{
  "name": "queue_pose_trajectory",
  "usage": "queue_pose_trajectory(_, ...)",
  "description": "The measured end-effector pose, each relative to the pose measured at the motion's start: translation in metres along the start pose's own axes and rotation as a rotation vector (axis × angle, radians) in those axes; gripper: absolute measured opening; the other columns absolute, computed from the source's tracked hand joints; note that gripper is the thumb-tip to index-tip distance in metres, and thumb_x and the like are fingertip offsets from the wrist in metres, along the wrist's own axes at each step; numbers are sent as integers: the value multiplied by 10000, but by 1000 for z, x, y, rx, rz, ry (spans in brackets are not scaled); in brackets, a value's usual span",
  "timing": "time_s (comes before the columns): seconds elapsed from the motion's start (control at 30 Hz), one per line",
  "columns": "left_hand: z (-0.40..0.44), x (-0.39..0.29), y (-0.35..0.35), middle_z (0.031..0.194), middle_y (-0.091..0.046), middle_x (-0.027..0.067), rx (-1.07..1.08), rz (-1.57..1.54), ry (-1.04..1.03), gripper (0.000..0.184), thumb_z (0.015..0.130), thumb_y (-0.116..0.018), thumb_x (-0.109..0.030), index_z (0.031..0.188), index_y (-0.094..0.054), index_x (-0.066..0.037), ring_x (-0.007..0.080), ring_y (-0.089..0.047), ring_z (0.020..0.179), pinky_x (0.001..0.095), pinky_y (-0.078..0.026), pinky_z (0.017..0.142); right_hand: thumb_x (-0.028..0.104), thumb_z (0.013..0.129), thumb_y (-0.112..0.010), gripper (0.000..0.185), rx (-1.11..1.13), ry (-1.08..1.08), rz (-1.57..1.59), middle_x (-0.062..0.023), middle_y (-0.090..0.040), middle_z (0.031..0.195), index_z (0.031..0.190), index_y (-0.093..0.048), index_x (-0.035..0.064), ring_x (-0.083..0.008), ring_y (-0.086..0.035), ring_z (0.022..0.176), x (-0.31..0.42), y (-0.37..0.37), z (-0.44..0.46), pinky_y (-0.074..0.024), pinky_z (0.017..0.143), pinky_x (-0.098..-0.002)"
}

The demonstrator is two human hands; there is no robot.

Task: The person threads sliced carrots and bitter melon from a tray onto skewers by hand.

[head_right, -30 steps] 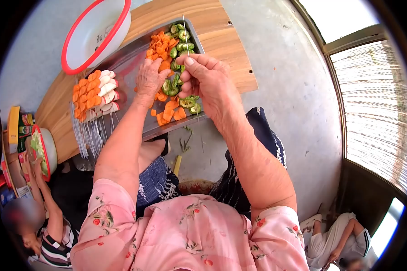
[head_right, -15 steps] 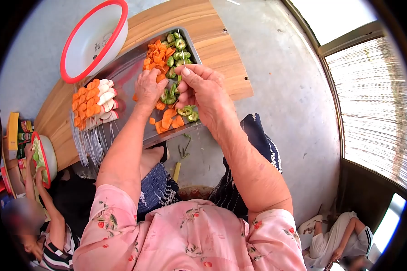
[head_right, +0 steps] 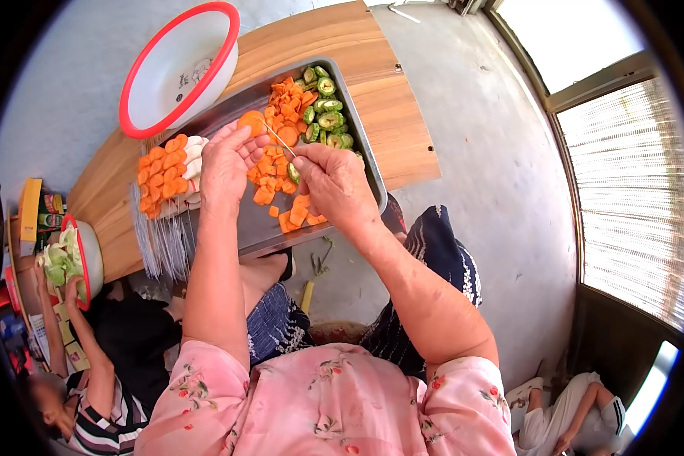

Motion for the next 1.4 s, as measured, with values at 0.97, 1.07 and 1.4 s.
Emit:
queue_pose_trajectory(0.97, -15, -26, -11, 740, -602, 66, 151, -223, -10, 86, 850, -552, -23, 934, -561, -6, 112, -560, 590, 219, -476, 543, 60, 834, -579, 158, -90, 254, -294, -69, -553, 587, 948, -637, -33, -98, -506, 518, 17, -4, 1, -426, 498, -246)
queue_pose_trajectory(1.07, -14, -26, -10, 752, -605, 71, 171, -214, -28, 87, 847, -557, -22, 932, -560, -5, 114, -567, 599, 222, -479, 542, 62, 839, -574, 163, -84, 264, -318, -66, -564, 597, 956, -638, -32, -97, -512, 523, 17, -4, 1, -430, 500, -245)
queue_pose_trajectory(1.4, -16, -27, -11, 759, -605, 72, 154, -231, -15, 122, 840, -559, -18, 960, -565, 2, 115, -569, 616, 224, -483, 556, 71, 847, -568, 169, -76, 184, -291, -53, -576, 624, 964, -636, -30, -92, -520, 533, 17, -6, -2, -434, 507, -238)
Point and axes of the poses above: each hand's wrist, its own z-axis towards the middle knuckle, its own y-axis out of the back of the hand, x = y × z, the point moved 8 cm from there along z, towards the middle knuckle
